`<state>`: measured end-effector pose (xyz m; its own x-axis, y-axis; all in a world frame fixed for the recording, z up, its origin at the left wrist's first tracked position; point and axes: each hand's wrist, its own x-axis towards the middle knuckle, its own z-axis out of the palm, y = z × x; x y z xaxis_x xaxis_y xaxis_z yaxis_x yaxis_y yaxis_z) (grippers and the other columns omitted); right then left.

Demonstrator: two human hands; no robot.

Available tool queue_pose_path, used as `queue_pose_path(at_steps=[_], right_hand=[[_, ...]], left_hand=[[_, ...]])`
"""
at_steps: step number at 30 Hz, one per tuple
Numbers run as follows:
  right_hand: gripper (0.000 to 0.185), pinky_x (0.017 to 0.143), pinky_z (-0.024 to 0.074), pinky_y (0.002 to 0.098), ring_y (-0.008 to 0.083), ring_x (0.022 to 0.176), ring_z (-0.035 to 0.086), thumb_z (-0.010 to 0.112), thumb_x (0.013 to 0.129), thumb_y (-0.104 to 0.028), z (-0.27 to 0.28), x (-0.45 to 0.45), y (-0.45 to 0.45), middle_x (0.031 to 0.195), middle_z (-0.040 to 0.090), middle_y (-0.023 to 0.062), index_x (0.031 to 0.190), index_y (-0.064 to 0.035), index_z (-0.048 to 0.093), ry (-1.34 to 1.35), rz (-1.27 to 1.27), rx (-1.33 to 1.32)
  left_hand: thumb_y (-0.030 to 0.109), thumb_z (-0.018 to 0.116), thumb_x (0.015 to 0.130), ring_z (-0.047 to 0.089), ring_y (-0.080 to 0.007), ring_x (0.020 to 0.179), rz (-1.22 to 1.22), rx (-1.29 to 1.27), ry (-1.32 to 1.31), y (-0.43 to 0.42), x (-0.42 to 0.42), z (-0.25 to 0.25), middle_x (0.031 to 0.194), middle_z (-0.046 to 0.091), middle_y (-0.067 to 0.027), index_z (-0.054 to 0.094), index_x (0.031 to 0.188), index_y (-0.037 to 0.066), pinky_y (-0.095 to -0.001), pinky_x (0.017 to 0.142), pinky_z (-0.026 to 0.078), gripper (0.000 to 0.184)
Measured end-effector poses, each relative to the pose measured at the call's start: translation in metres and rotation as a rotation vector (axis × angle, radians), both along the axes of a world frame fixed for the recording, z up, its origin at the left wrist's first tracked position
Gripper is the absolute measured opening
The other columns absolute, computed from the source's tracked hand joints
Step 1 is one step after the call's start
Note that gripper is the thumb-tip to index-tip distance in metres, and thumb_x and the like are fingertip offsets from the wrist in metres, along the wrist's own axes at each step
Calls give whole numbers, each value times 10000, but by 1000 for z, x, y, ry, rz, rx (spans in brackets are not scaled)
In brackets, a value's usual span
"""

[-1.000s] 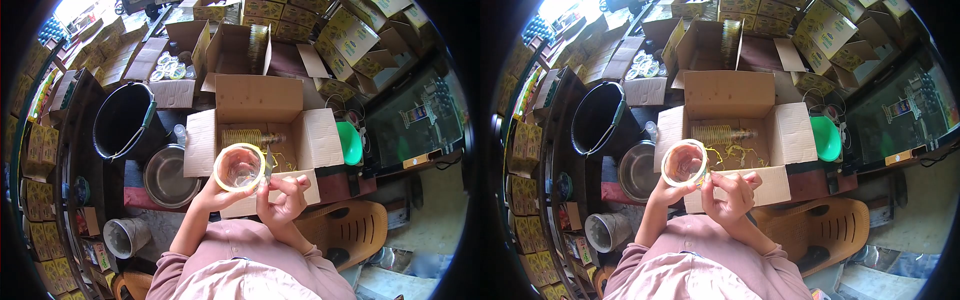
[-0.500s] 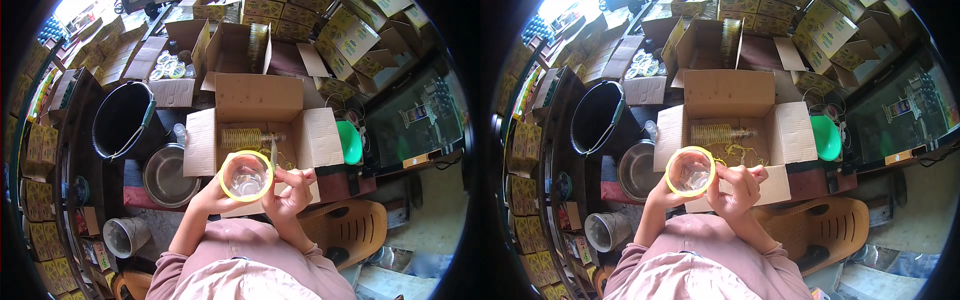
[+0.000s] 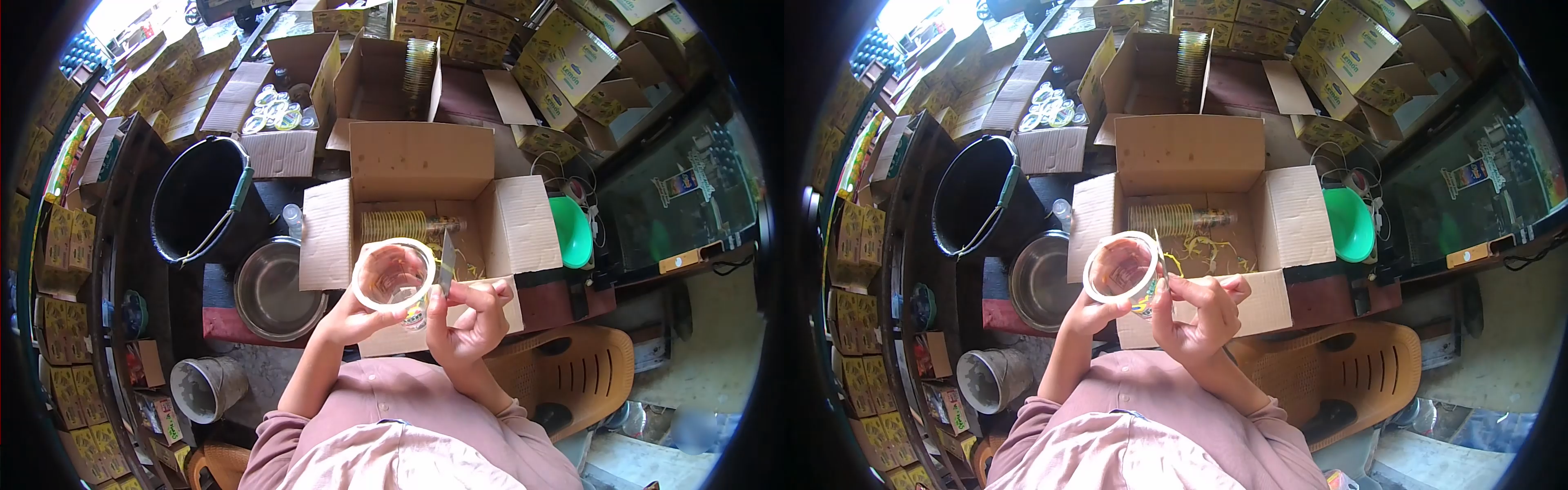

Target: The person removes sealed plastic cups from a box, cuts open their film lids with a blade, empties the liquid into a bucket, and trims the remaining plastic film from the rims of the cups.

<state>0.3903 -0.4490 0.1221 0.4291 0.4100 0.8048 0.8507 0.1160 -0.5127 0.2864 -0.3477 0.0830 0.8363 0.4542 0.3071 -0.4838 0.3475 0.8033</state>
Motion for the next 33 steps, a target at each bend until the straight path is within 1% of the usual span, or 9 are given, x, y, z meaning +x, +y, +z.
queue_pose_path(at_steps=[4, 7, 10, 13, 16, 22, 23, 27, 33], right_hand=[[185, 709, 299, 284, 105, 525, 478, 643, 685, -18, 0, 0, -1, 584, 555, -4, 839, -68, 553, -42, -8, -48], [186, 704, 297, 286, 108, 520, 480, 640, 683, -21, -2, 2, 0, 581, 552, -7, 841, -73, 557, -61, -25, -73], [187, 708, 295, 289, 110, 514, 479, 636, 682, -24, -4, 2, 1, 578, 548, -10, 844, -78, 560, -88, -55, -67], [187, 717, 294, 291, 109, 514, 481, 633, 680, -25, -4, 1, 2, 585, 551, -12, 844, -78, 561, -105, -83, -80], [185, 711, 292, 293, 106, 510, 494, 640, 672, -28, -3, 6, 4, 600, 561, -16, 830, -84, 562, -40, -58, -86], [187, 688, 283, 284, 96, 495, 520, 660, 663, -36, -1, 8, 7, 594, 570, -22, 811, -94, 562, 96, -2, -53], [188, 691, 282, 285, 93, 497, 522, 661, 663, -37, -2, 7, 7, 600, 573, -22, 813, -94, 563, 92, -7, -56], [190, 700, 279, 291, 85, 503, 526, 661, 664, -36, -4, 9, 10, 624, 581, -23, 816, -94, 562, 30, -37, -64], [184, 730, 282, 284, 85, 513, 520, 653, 687, -33, -4, 8, 9, 638, 582, 2, 839, -69, 554, 5, -30, -72]], left_hand=[[41, 640, 746, 417, -217, 1107, 3, 53, 36, 2, -1, -4, 1162, 376, -131, 254, 1291, 92, -363, 916, 394, 670], [3, 632, 742, 414, -227, 1112, 34, 72, -59, 2, 1, -4, 1145, 372, -143, 252, 1275, 133, -362, 907, 404, 668], [-24, 650, 724, 420, -235, 1109, 67, 202, -68, 7, 3, -8, 1138, 367, -154, 248, 1261, 155, -352, 887, 422, 695], [-20, 679, 707, 437, -235, 1098, 81, 238, -55, 6, 3, -8, 1144, 367, -155, 261, 1255, 144, -342, 863, 441, 709], [-12, 702, 692, 453, -238, 1084, 160, 386, -63, 5, 5, -12, 1148, 369, -152, 271, 1272, 148, -331, 844, 453, 739], [88, 663, 753, 420, -232, 1131, 79, 17, -96, 4, 8, -9, 1177, 394, -151, 266, 1310, 67, -366, 925, 385, 684], [118, 618, 781, 398, -225, 1161, 121, 62, 48, 4, 5, -9, 1219, 396, -147, 277, 1298, 14, -382, 967, 336, 629], [62, 575, 774, 378, -228, 1190, 79, -76, -16, 4, 13, -5, 1267, 373, -133, 238, 1331, 11, -372, 997, 304, 653], [27, 558, 804, 361, -222, 1212, 173, 28, 24, -5, 15, -7, 1275, 358, -124, 209, 1335, 19, -366, 1017, 289, 636]])
